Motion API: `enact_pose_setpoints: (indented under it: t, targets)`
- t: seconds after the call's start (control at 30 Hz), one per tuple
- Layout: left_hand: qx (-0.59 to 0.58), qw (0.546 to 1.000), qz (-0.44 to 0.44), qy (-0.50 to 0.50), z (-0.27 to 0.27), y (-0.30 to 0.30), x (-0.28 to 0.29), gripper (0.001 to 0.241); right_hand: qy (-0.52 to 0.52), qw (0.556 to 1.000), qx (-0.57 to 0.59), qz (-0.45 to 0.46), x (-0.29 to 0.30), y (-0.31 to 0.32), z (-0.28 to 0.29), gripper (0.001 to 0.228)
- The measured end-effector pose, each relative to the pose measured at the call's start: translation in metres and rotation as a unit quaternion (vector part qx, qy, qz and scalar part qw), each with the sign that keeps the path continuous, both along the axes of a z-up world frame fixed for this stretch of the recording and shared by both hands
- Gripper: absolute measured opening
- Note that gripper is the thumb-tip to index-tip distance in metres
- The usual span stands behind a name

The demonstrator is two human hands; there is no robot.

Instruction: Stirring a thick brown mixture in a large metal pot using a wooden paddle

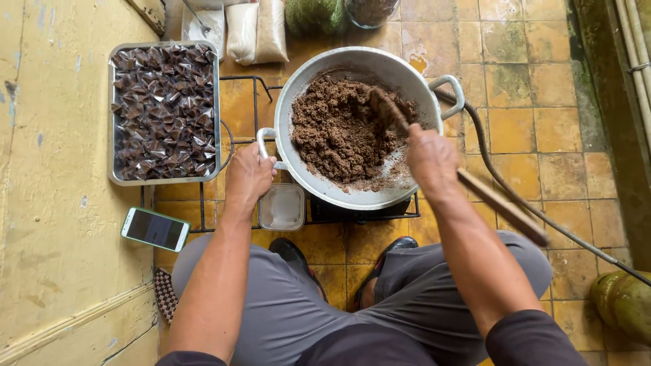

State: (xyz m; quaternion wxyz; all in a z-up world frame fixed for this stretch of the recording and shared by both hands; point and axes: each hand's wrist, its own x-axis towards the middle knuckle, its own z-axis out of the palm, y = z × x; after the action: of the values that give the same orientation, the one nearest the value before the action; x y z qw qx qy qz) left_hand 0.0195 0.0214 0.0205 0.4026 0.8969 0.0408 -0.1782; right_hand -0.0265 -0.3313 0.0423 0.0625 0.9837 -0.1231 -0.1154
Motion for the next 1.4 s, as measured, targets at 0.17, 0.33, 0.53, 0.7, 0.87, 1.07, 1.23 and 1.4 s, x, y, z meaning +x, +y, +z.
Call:
enact_pose_setpoints:
  t: [0.17, 0.33, 0.53, 0.7, 0.87, 1.07, 1.23, 1.4]
  targets:
    - [-0.039, 0.999, 0.02, -0.013, 0.017, -0.002, -0.008, 0.013, 0.003, 0.997, 0.07, 0.043, -0.035, 0.032, 0.011, 0.019]
    - [-0.054, 0.998, 0.036, -0.007, 0.019, -0.005, -0.008, 0.026, -0.021, 0.993, 0.039, 0.107, -0.052, 0.023, 0.045, 0.02]
    - [-0.014, 0.999, 0.035, -0.011, 0.012, -0.007, -0.008, 0.024, -0.067, 0.997, 0.03, -0.006, -0.012, -0.015, 0.034, 0.026]
    - [-0.027, 0.998, 0.056, -0.015, 0.009, -0.01, -0.009, 0.044, -0.033, 0.998, 0.044, 0.022, -0.007, -0.008, -0.016, 0.023]
    - [-0.028, 0.998, 0.051, -0.025, 0.0, -0.007, -0.005, 0.047, 0.019, 0.998, 0.049, 0.033, -0.043, 0.021, 0.018, 0.025]
    - [-0.037, 0.997, 0.058, -0.031, -0.002, -0.006, -0.004, 0.05, -0.007, 0.999, 0.047, -0.015, -0.046, -0.023, 0.049, 0.025]
    - [-0.032, 0.998, 0.057, -0.027, -0.004, -0.006, -0.005, 0.051, -0.066, 0.997, -0.02, -0.027, -0.025, -0.051, -0.007, 0.018]
    - [-0.034, 0.997, 0.061, -0.026, -0.003, -0.007, -0.004, 0.049, 0.036, 0.997, -0.012, 0.063, -0.039, -0.005, -0.012, 0.043]
